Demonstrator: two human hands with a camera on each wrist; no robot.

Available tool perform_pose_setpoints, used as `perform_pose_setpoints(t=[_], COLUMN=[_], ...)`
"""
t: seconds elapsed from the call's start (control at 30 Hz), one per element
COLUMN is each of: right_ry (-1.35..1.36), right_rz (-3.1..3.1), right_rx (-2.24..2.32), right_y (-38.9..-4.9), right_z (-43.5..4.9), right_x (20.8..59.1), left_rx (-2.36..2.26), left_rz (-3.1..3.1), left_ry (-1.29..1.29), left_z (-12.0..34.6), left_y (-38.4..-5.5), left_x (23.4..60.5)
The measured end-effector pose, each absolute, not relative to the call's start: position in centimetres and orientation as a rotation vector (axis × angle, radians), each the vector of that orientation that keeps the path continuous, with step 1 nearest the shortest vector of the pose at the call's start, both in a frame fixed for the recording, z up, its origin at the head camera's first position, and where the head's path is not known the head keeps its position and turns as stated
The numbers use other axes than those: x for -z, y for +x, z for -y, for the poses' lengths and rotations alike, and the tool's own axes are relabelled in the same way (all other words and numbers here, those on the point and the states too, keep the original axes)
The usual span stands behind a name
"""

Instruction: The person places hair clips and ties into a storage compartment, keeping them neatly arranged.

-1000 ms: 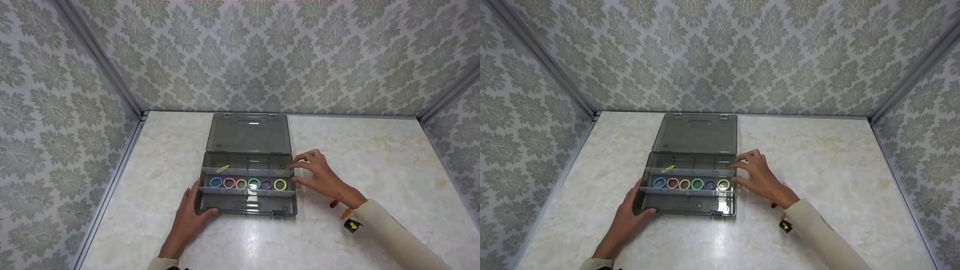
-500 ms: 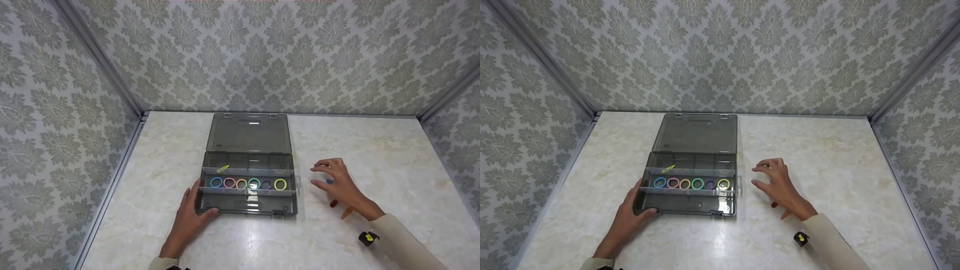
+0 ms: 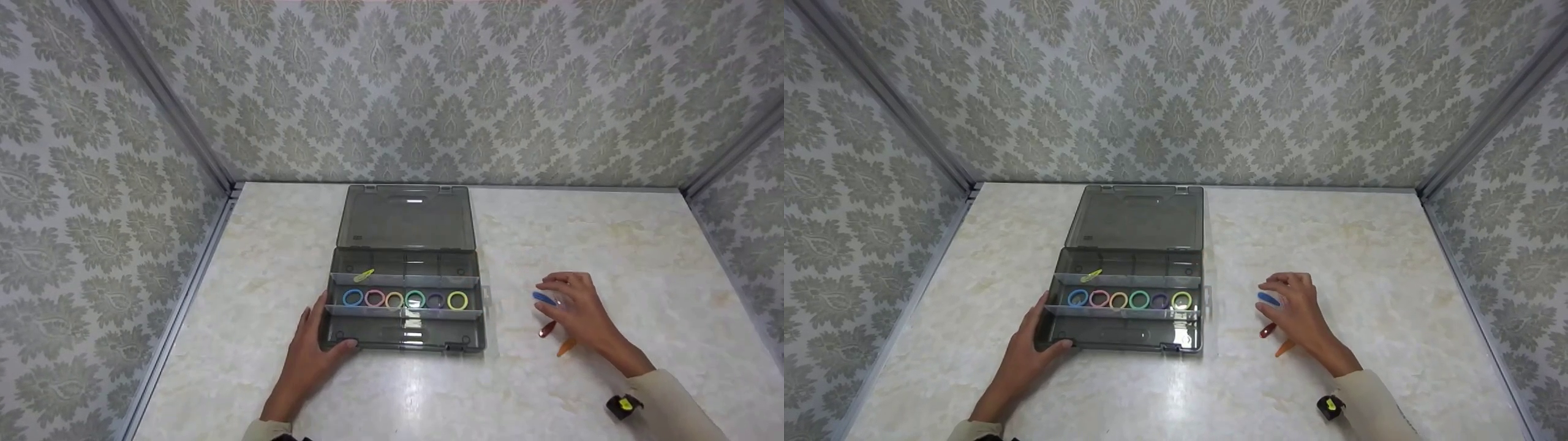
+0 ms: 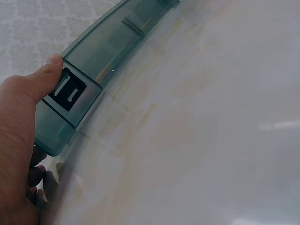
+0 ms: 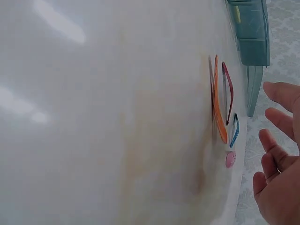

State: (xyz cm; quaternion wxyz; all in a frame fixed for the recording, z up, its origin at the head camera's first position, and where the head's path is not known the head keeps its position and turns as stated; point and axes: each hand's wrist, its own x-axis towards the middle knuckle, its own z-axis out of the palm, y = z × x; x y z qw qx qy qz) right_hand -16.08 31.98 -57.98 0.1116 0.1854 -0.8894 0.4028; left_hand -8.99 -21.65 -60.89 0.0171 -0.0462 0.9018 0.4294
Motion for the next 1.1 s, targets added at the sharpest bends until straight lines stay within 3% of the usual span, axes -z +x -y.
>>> perform_pose_setpoints(t=[0.6,1.1], right_ry=[0.28,0.309], right_rz=[2.788,2.684], right_rx=[-1.211,-1.203], right_y=[-15.1,-16.0], right_z=[-34.1,-33.7], right_x=[58.6,60.1], left_rx=[-1.325,-1.343], left_rz=[-2.809,-2.796], left_ry=[-0.151,-0.139], left_z=[21.5,21.6], left_y=[-8.9,-8.9], left_x=[60.6,60.6])
